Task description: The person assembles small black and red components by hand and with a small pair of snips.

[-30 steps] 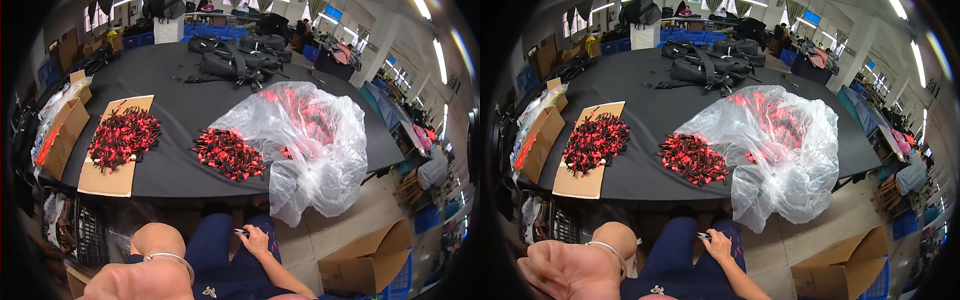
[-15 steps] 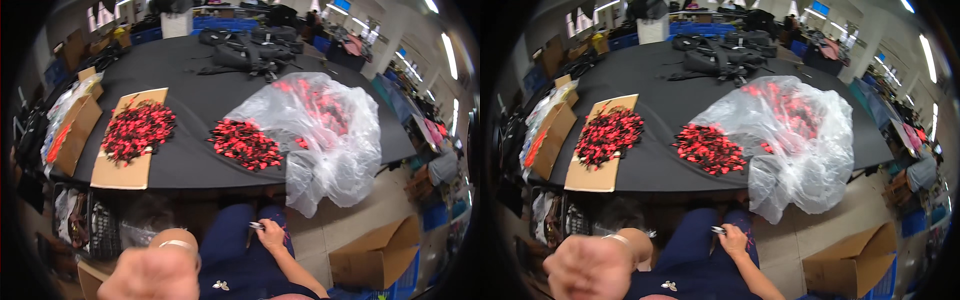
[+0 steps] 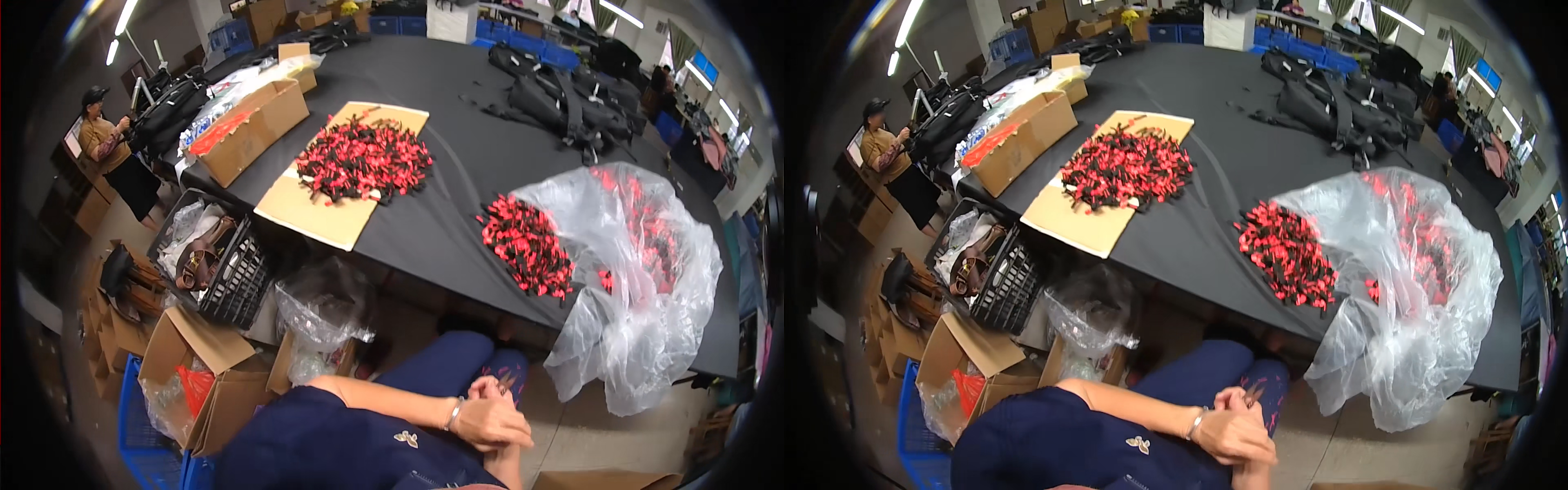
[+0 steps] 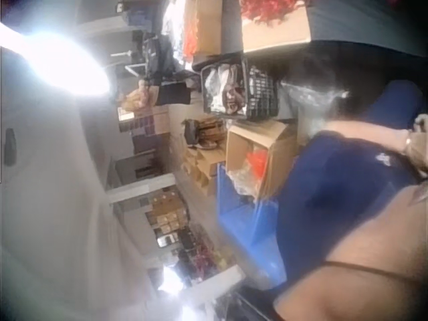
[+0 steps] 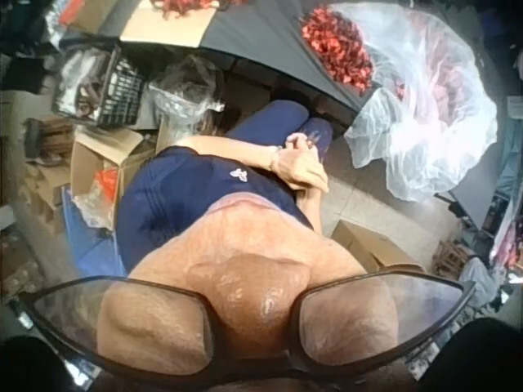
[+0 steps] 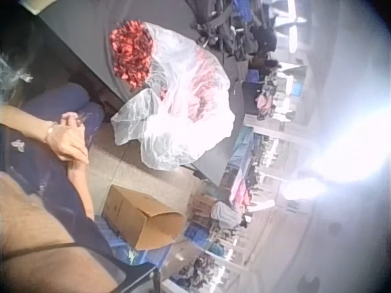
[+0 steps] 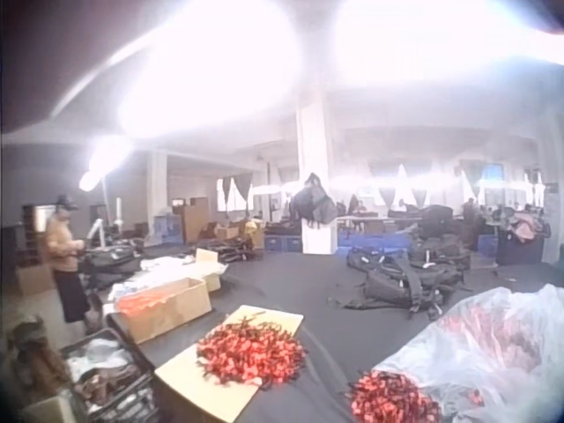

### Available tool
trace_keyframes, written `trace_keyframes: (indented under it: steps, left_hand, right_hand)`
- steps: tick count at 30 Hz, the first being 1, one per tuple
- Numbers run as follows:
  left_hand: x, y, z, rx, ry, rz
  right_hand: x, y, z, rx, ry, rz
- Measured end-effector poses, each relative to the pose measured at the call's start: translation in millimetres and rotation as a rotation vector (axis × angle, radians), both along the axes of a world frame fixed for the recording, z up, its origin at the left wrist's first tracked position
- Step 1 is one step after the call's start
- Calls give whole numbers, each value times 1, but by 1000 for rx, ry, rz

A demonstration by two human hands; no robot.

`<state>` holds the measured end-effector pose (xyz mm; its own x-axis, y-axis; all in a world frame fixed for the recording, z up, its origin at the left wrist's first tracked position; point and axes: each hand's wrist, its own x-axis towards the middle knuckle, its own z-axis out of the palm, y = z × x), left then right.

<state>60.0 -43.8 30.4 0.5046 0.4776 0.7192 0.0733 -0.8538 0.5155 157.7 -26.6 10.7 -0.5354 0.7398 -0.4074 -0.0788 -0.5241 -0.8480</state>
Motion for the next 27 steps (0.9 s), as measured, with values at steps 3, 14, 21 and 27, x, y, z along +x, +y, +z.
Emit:
trace_keyframes:
  steps: [3,14,21,27]
  left_hand:
    - [-13,10,-8,-58,-38,20]
    - [-31,27,-22,127,198,287]
    - [-75,34,-12,-127,118,743]
    - [-162,114,6,55,184,1069]
  right_hand:
    - [2,-8,-7,67,68,-62]
    - [1,-16,8,-528,428,-385]
    - [54,-26,-1,-383,517,-443]
    - [76,-40,-27,-421,380,-516]
